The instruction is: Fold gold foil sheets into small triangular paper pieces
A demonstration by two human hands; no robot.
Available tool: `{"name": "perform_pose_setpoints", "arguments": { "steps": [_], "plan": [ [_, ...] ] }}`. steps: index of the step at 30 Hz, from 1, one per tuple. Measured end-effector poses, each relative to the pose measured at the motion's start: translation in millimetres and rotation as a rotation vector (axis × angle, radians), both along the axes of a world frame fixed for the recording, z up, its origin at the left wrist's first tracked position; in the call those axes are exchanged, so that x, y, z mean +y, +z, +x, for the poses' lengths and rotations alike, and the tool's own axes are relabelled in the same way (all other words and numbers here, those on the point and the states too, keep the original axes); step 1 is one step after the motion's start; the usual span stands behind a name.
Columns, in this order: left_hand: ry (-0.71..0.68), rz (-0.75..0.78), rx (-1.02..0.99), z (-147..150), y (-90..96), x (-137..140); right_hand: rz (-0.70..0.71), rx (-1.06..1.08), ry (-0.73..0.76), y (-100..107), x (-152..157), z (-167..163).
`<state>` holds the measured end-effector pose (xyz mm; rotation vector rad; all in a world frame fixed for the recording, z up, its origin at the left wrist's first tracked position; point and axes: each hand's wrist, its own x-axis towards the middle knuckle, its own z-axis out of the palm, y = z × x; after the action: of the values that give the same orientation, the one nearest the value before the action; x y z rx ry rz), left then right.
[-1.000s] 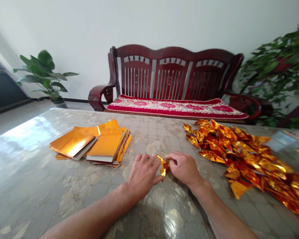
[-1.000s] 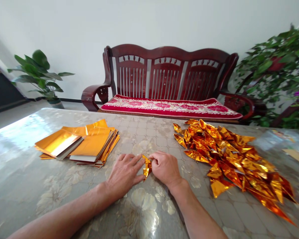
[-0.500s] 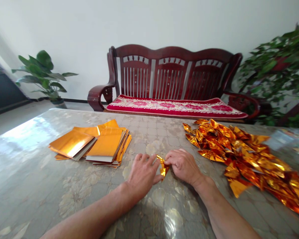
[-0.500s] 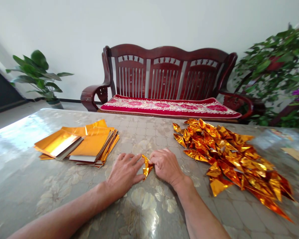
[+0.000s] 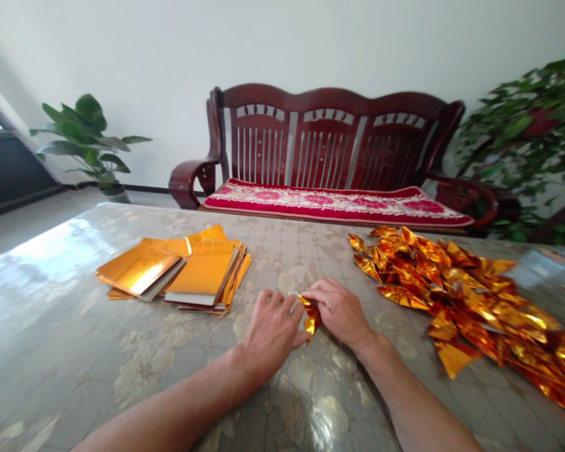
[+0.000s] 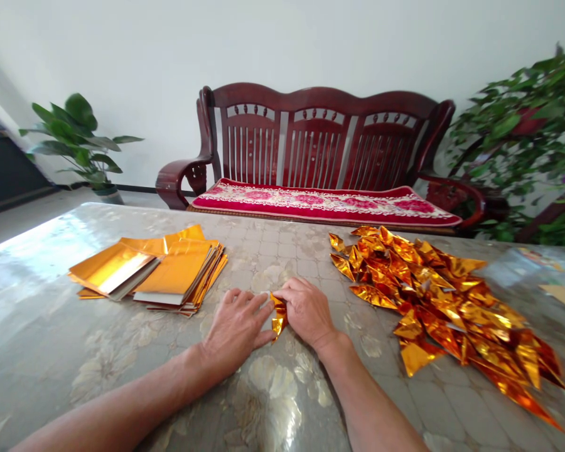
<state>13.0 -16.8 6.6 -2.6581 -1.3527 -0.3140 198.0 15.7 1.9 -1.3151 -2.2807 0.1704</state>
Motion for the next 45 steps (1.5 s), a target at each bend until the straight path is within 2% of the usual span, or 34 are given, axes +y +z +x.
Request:
{"name": "perform_pose_setpoints", "arguments": {
  "steps": [5, 13, 36, 45],
  "plan": [
    [-0.005, -0.005, 0.003, 0, 0.4, -1, 0.046, -0.125, 0.02, 1, 1, -2],
    [-0.001, -0.019, 0.004, 1, 3.6, -2, 0.079, -0.212, 0.037, 4, -2, -2],
    [-0.001, -0.007, 0.011, 2, -1.0, -3, 0.121, -0.303, 0.066, 8, -4, -2],
    [-0.02, -0.023, 0.0, 3, 0.6, -3, 0.096, -0.347, 0.018, 10, -2, -8]
  ]
}}
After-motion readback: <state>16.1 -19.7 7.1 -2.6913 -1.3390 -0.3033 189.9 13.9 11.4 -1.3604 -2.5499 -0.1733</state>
